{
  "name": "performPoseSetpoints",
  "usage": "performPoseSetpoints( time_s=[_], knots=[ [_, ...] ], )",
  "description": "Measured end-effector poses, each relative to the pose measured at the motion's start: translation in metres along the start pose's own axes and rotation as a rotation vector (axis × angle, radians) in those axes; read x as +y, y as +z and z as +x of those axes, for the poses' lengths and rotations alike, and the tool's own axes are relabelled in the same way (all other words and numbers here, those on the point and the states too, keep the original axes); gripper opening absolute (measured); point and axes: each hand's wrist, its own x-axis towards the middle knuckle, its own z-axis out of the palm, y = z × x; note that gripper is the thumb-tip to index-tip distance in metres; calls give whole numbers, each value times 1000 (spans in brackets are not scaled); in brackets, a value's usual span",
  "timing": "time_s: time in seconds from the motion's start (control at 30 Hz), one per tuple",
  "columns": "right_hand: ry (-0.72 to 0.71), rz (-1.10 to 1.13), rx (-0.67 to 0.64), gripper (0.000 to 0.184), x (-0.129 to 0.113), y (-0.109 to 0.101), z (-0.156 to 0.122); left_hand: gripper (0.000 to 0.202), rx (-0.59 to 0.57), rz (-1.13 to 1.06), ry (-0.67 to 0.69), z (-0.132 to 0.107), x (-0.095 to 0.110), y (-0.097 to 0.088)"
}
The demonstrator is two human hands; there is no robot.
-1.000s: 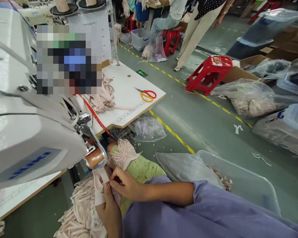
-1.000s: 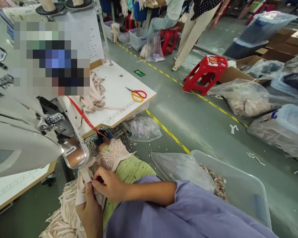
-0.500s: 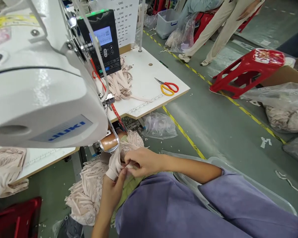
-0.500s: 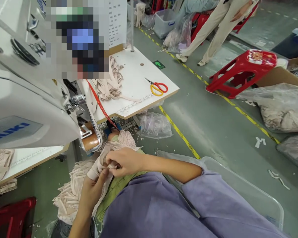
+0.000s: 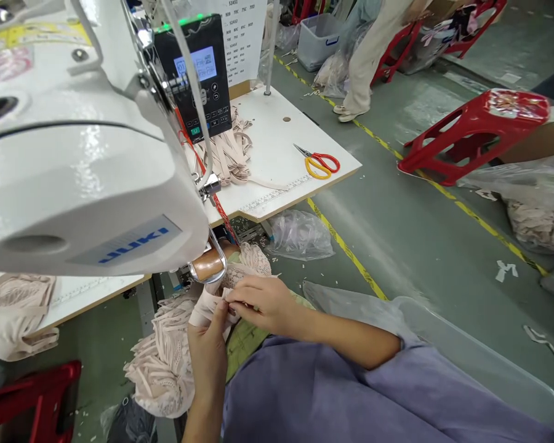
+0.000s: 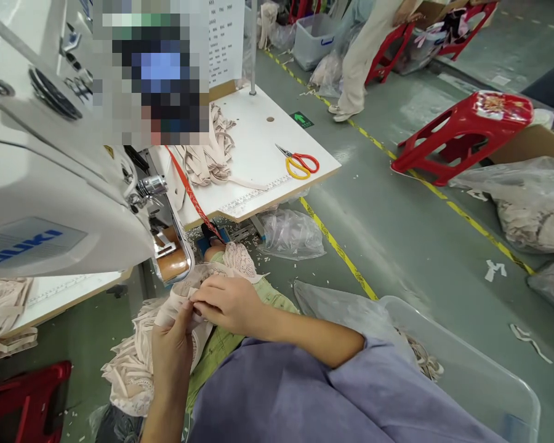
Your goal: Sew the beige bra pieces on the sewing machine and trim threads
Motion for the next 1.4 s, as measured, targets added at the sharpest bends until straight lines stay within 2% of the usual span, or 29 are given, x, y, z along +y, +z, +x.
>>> performPoseSetpoints(
  time_s=[0.2,0.37,0.5,0.6,0.73,0.97,1.13,1.3,1.4],
  knots=[
    [73,-9,7,19,6,8,3,34,22,-38,-14,-3,-1,6],
    [86,-2,-9,17,12,6,3,40,11,143,35,-9,2,6],
    [91,70,-130,9,18,-4,9,41,37,375,105,-10,2,-2],
    [71,152,-226,5,21,-13,16,36,42,511,211,-7,-3,-12],
    [10,193,-316,8,18,-21,23,25,-38,517,323,-4,-8,-18],
    [73,186,-433,12,16,-16,17,26,-133,500,292,-6,2,-10],
    [150,134,-400,9,17,-8,14,28,-189,481,225,-5,12,-11],
    [145,138,-320,6,12,-7,16,31,-109,491,231,-3,6,-16],
    [148,176,-317,4,14,-9,19,33,-97,506,234,0,4,-18]
  ],
)
